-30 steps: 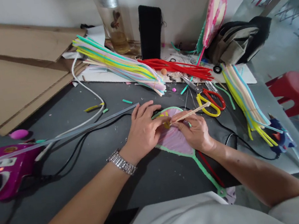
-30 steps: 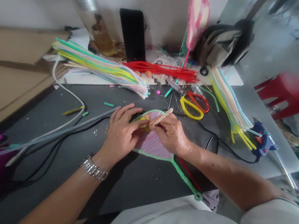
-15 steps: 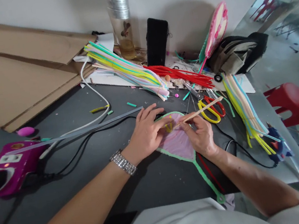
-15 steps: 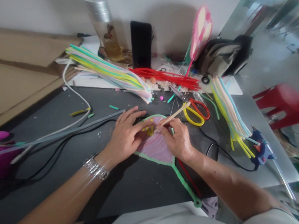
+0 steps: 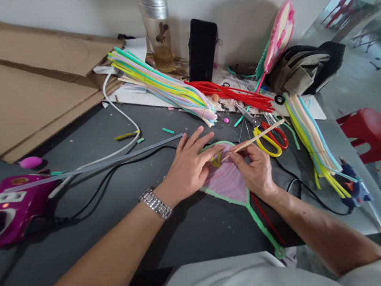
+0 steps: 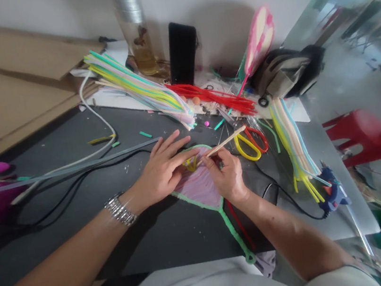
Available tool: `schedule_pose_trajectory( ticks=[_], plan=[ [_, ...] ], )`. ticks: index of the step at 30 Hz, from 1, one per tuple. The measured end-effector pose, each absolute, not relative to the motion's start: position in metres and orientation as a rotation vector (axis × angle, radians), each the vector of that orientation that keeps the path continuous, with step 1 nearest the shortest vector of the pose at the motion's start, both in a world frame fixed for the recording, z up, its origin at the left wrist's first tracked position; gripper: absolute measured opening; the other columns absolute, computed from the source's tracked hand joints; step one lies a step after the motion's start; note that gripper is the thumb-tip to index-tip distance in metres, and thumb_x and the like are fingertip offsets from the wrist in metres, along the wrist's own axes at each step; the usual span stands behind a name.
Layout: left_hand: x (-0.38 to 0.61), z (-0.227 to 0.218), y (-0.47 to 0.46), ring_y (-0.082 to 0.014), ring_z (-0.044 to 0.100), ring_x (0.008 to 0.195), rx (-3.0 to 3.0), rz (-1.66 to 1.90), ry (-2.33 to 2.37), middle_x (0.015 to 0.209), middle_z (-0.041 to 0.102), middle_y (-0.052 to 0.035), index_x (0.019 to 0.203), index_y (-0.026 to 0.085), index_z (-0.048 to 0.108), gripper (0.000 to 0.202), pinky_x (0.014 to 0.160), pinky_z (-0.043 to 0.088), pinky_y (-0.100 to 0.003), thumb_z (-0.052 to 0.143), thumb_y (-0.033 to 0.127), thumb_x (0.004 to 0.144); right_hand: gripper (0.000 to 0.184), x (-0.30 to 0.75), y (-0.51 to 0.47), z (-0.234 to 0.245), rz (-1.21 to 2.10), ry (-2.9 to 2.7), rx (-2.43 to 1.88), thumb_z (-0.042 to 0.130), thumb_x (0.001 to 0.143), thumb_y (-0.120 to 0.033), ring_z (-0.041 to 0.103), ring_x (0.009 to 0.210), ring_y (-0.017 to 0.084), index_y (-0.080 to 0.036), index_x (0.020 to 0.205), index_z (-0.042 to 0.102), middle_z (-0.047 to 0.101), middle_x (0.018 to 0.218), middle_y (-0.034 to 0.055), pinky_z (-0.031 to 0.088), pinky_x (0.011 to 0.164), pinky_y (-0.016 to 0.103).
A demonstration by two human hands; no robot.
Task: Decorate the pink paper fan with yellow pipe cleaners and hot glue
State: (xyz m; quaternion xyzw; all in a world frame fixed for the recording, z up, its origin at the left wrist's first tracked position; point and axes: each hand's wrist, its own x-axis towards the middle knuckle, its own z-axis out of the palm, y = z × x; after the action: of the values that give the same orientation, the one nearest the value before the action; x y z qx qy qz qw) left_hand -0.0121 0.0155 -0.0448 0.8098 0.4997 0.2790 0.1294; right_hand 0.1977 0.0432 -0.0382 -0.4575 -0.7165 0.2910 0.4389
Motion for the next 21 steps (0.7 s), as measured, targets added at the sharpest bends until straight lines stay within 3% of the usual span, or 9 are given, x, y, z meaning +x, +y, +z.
schedule_pose_trajectory(
  ticks=[9, 17, 21],
  plan=[
    [-0.0079, -0.0382, 0.0224, -0.027, 0.047, 0.149, 2.199, 0.88, 1.404, 0.14, 0.07, -0.005, 0.128, 0.023, 0.071, 0.05, 0.123, 0.031, -0.059, 0.047, 0.0, 0.09, 0.013, 0.1959, 0.0435, -0.0369, 0.786, -1.743, -1.167, 0.072, 0.092, -0.033, 0.069, 0.07, 0.016, -0.021, 0.091, 0.073, 0.075, 0.08, 0.0011, 0.055, 0.067, 0.029],
    [-0.0072, -0.0376, 0.0226, -0.0261, 0.055, 0.141, 2.12, 0.979, 1.328, 0.13, 0.076, -0.006, 0.12, 0.022, 0.074, 0.047, 0.119, 0.039, -0.056, 0.048, 0.0, 0.089, 0.016, 0.1948, 0.0441, -0.0338, 0.751, -1.717, -1.198, 0.072, 0.091, -0.037, 0.068, 0.069, 0.017, -0.021, 0.09, 0.072, 0.074, 0.077, 0.0011, 0.056, 0.068, 0.03],
    [-0.0081, -0.0387, 0.0239, -0.0247, 0.062, 0.135, 2.049, 1.085, 1.271, 0.12, 0.079, -0.0059, 0.113, 0.022, 0.077, 0.041, 0.114, 0.047, -0.049, 0.05, 0.001, 0.09, 0.016, 0.1937, 0.0441, -0.0333, 0.805, -1.726, -1.191, 0.071, 0.092, -0.037, 0.07, 0.072, 0.017, -0.021, 0.09, 0.072, 0.076, 0.082, 0.0021, 0.056, 0.069, 0.03]
  ],
)
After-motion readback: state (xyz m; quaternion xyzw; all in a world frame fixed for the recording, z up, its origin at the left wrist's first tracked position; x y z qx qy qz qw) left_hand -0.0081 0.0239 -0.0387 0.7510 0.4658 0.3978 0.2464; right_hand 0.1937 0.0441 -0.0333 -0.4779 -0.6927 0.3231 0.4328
